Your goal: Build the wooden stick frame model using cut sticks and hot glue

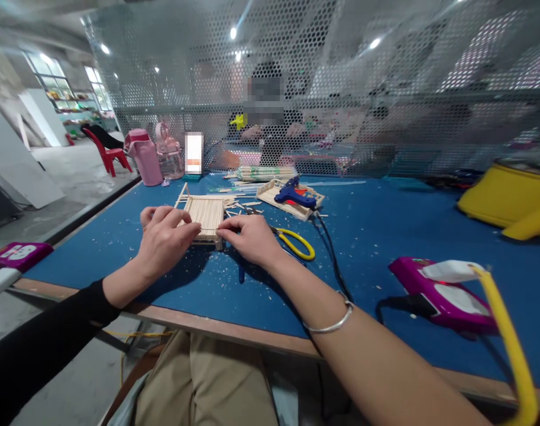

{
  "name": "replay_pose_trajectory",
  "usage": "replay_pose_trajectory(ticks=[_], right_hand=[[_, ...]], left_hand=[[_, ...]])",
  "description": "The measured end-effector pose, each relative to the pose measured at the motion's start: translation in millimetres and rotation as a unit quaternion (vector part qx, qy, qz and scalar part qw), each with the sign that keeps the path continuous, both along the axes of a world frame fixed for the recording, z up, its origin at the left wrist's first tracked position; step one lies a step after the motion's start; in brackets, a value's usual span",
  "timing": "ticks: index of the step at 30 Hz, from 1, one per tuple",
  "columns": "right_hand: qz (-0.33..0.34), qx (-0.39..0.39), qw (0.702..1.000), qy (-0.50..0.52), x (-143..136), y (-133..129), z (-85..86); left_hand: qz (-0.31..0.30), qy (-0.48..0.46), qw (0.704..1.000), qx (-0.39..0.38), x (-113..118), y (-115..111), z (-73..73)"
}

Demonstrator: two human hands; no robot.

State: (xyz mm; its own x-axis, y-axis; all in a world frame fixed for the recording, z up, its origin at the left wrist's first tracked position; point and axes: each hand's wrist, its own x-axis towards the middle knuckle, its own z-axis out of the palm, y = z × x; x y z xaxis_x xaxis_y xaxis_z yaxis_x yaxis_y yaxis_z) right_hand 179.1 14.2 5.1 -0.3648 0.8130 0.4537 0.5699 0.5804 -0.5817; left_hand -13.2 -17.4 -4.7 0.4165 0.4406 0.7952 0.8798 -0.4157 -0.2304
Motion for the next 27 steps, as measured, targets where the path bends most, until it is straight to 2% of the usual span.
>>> replay_pose_trajectory(ticks=[7, 17, 27], right_hand=[[-0.002, -0.019, 1.000, -0.007, -1.0, -1.4, 2.1], [-0.009, -0.006, 1.000, -0.029, -2.0, -2.3, 3.5], [-0.014, -0.007, 0.999, -0.030, -3.6, -3.2, 5.1]], left_hand=[[-0.002, -0.026, 1.000, 0.007, 0.3, 1.8, -4.1], [0.004, -0.058, 0.998, 0.020, 3.3, -0.1, -4.8], [0.001, -0.058, 0.998, 0.019, 2.5, 0.7, -5.0]])
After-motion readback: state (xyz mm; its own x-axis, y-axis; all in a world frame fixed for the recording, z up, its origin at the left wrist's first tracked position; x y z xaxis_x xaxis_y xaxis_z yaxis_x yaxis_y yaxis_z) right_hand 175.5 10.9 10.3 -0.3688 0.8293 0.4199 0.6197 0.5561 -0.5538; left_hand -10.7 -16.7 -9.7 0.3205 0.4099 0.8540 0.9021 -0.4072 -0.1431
